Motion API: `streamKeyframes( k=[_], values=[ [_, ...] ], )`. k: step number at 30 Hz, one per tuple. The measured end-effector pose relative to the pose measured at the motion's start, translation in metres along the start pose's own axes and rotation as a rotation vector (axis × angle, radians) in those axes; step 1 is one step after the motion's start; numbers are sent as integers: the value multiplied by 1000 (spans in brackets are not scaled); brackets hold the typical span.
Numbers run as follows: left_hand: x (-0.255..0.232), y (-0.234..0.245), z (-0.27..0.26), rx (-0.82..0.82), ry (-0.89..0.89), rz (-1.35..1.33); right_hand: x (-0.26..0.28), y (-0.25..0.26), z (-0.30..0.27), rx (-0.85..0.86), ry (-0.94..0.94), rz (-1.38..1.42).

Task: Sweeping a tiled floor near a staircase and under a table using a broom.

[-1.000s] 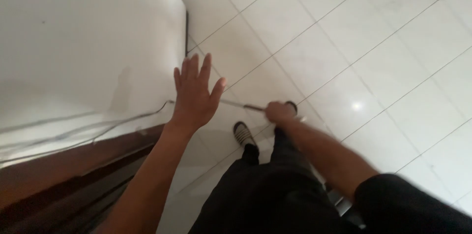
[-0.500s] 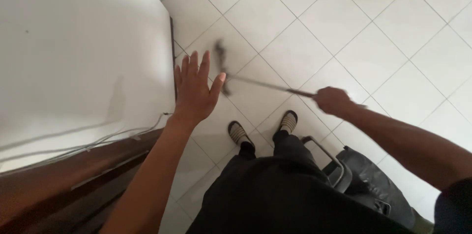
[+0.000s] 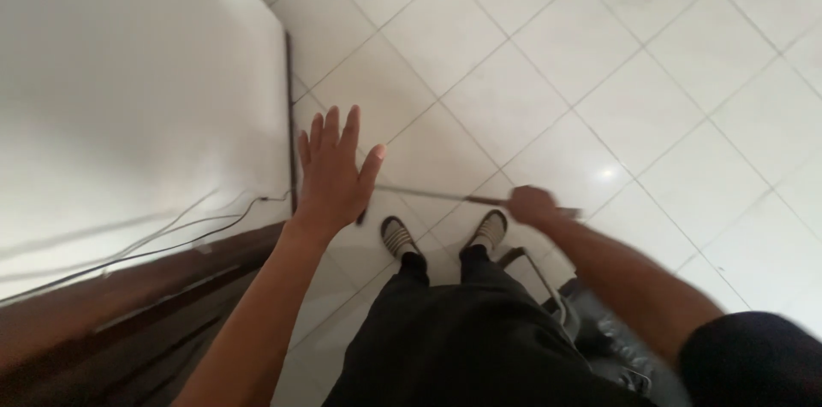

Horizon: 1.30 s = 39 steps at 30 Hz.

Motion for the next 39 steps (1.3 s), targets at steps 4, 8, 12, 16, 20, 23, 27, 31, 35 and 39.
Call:
streamKeyframes(
  k=[4, 8, 12, 16, 20, 23, 27, 31, 35, 39],
  values=[
    [-35, -25, 13, 16, -15, -47, -179, 43, -25, -70, -142, 13],
    [-74, -48, 32, 17, -54, -46, -217, 136, -80, -74, -220, -85],
    [-111, -68, 47, 56, -53, -76, -206, 121, -61, -241, 141, -225],
    [-142, -84, 56, 58, -76, -58, -117, 77, -23, -163, 210, -103],
    [-165, -88, 62, 59, -86, -37, -36, 49, -11, 12, 189, 95],
    [-180, -94, 65, 68, -81, -40, -51, 22, 6, 63, 97, 98],
    [-192, -111, 75, 90, -91, -19, -190, 21, 30, 64, -94, 158],
    [-212, -124, 88, 109, -116, -56, -351, 85, -8, 1, -232, 27],
    [-229, -133, 101, 103, -151, -53, -389, 156, -71, -3, -343, -23],
    [-230, -138, 120, 89, -193, -88, -339, 164, -64, -195, -36, -163]
  ],
)
Point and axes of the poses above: each hand's wrist, its own z-axis towards the middle knuckle, its own y-axis out of the back of the hand, x = y × z, the point moved 6 cm from there along z, towards the middle knuckle, and after that the axes turned 12 degrees about -x, right-handed, at the moved point
